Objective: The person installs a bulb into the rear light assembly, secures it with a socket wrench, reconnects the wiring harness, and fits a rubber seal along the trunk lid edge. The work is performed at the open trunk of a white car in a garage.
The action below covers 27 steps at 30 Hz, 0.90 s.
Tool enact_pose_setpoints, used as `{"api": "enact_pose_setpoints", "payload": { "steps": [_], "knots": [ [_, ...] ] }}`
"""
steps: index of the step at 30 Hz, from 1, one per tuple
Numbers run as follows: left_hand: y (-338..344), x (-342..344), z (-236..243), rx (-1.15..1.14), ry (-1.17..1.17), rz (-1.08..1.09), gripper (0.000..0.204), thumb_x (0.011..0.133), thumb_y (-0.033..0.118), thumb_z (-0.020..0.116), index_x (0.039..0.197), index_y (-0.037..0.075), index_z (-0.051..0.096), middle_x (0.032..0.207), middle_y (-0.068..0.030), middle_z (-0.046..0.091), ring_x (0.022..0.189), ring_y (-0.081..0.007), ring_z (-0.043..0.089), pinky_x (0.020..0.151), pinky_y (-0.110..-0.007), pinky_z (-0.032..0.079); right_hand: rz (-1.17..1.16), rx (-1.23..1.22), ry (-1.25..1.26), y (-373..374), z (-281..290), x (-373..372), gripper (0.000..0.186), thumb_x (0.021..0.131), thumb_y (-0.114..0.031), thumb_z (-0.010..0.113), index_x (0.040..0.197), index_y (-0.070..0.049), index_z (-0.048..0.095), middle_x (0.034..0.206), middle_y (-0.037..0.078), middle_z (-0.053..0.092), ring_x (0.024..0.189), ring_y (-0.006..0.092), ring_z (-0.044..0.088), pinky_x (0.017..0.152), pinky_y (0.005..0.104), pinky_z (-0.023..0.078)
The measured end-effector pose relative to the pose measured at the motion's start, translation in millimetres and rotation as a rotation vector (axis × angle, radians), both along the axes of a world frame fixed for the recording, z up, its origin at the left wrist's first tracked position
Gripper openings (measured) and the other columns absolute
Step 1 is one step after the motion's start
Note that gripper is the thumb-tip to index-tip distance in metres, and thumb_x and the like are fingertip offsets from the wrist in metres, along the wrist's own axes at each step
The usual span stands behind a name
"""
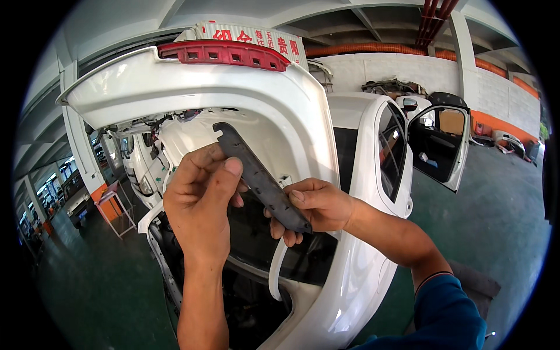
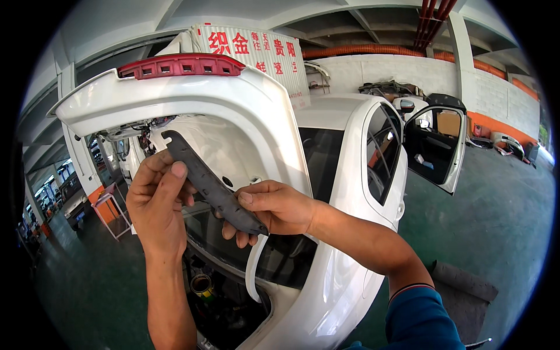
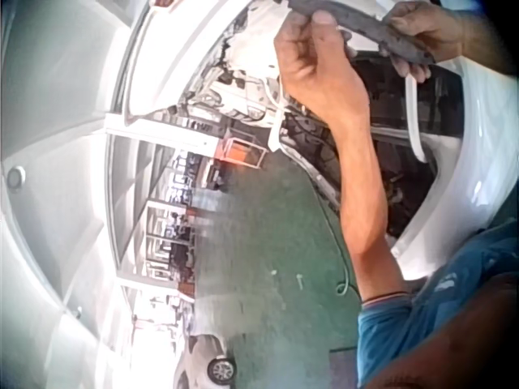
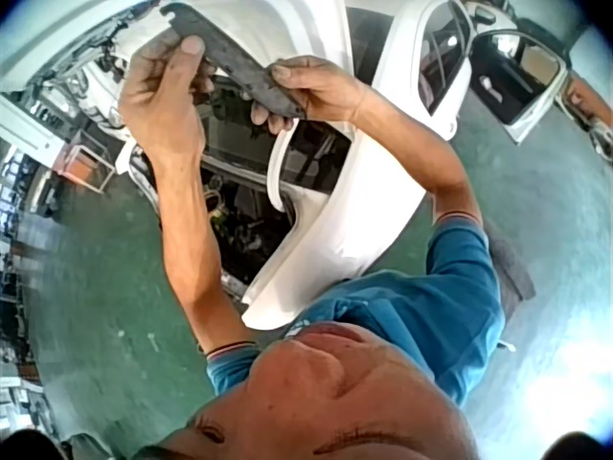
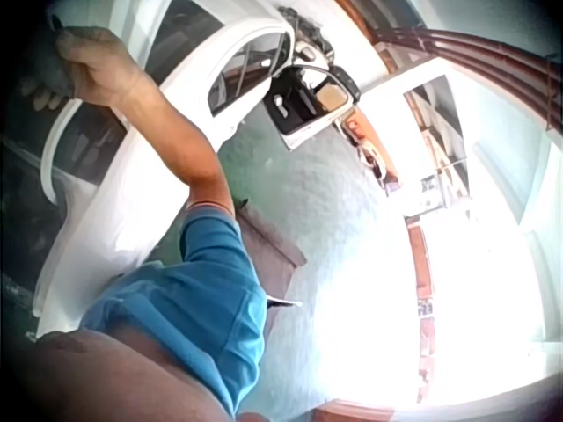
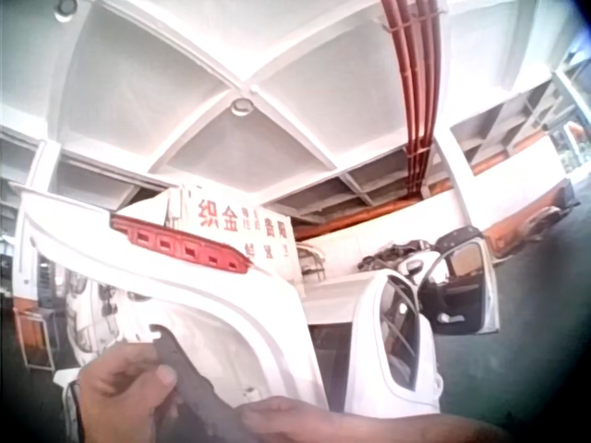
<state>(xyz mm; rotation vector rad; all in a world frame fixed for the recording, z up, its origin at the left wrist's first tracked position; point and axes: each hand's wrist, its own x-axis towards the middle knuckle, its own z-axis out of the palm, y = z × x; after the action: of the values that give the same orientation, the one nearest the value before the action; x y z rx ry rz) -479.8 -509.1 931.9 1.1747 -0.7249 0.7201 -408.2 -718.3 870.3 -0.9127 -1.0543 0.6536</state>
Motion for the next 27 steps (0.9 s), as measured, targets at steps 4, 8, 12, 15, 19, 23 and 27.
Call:
{"api": "enact_pose_setpoints", "payload": {
  "steps": [4, 8, 12, 15, 19, 23, 27],
  "knots": [
    [-5, -10, 1, 0.035, -0.055, -0.003, 0.026, 0.094, 0.005, 0.078, 0.116, -0.005, 0.07, 0.089, -0.0078, 0.073, 0.07, -0.0083, 0.063, 0.058, -0.021, 0.048, -0.011, -0.006, -0.014, 1, 0, -2, 0.048, 0.11, -0.037, 0.055, 0.132, 0.006, 0.06, 0.108, 0.025, 0.075, 0.089, 0.0298, 0.078, 0.073, 0.0353, 0.062],
    [-11, -20, 1, 0.05, -0.075, -0.008, 0.025, 0.093, 0.003, 0.078, 0.115, -0.005, 0.069, 0.089, -0.0073, 0.073, 0.071, -0.0062, 0.061, 0.059, -0.02, 0.048, 0.004, -0.003, -0.04, 2, 0, -4, 0.049, 0.11, -0.037, 0.053, 0.131, 0.006, 0.061, 0.107, 0.025, 0.075, 0.089, 0.0308, 0.078, 0.076, 0.0372, 0.06],
    [-14, -26, 3, 0.055, -0.081, -0.012, 0.025, 0.093, 0.002, 0.078, 0.114, -0.005, 0.067, 0.089, -0.0061, 0.072, 0.071, -0.0042, 0.059, 0.06, -0.019, 0.046, 0.037, 0.005, -0.039, 3, 0, -4, 0.048, 0.111, -0.036, 0.052, 0.131, 0.007, 0.061, 0.107, 0.025, 0.075, 0.089, 0.0311, 0.077, 0.077, 0.0375, 0.061],
    [-14, -29, 4, 0.059, -0.064, 0.039, 0.025, 0.093, 0.003, 0.078, 0.114, -0.005, 0.067, 0.089, -0.006, 0.072, 0.07, -0.004, 0.059, 0.059, -0.019, 0.046, 0.03, -0.001, -0.036, 4, 0, -4, 0.048, 0.111, -0.035, 0.052, 0.131, 0.007, 0.061, 0.108, 0.025, 0.075, 0.09, 0.031, 0.077, 0.078, 0.0381, 0.061],
    [-14, -30, 5, 0.066, -0.061, 0.056, 0.026, 0.093, 0.004, 0.079, 0.114, -0.005, 0.067, 0.089, -0.0064, 0.072, 0.07, -0.0043, 0.059, 0.059, -0.019, 0.046, 0.028, -0.008, -0.018, 4, 0, -5, 0.047, 0.111, -0.035, 0.051, 0.131, 0.007, 0.061, 0.108, 0.025, 0.075, 0.09, 0.0311, 0.077, 0.08, 0.0387, 0.061],
    [-14, -29, 5, 0.064, -0.063, 0.07, 0.025, 0.093, 0.006, 0.079, 0.112, -0.005, 0.068, 0.089, -0.007, 0.073, 0.069, -0.0046, 0.06, 0.058, -0.019, 0.048, 0.038, -0.005, -0.02, 3, 1, -4, 0.047, 0.111, -0.035, 0.051, 0.131, 0.007, 0.061, 0.108, 0.025, 0.075, 0.09, 0.031, 0.077, 0.079, 0.0383, 0.062],
    [-12, -28, 6, 0.073, -0.064, 0.088, 0.024, 0.093, 0.006, 0.079, 0.112, -0.005, 0.068, 0.09, -0.0074, 0.073, 0.069, -0.0047, 0.061, 0.056, -0.019, 0.05, 0.055, -0.004, -0.018, 4, 1, -4, 0.048, 0.111, -0.035, 0.051, 0.132, 0.006, 0.061, 0.109, 0.025, 0.075, 0.091, 0.0306, 0.077, 0.078, 0.0372, 0.062]
  ]
}}
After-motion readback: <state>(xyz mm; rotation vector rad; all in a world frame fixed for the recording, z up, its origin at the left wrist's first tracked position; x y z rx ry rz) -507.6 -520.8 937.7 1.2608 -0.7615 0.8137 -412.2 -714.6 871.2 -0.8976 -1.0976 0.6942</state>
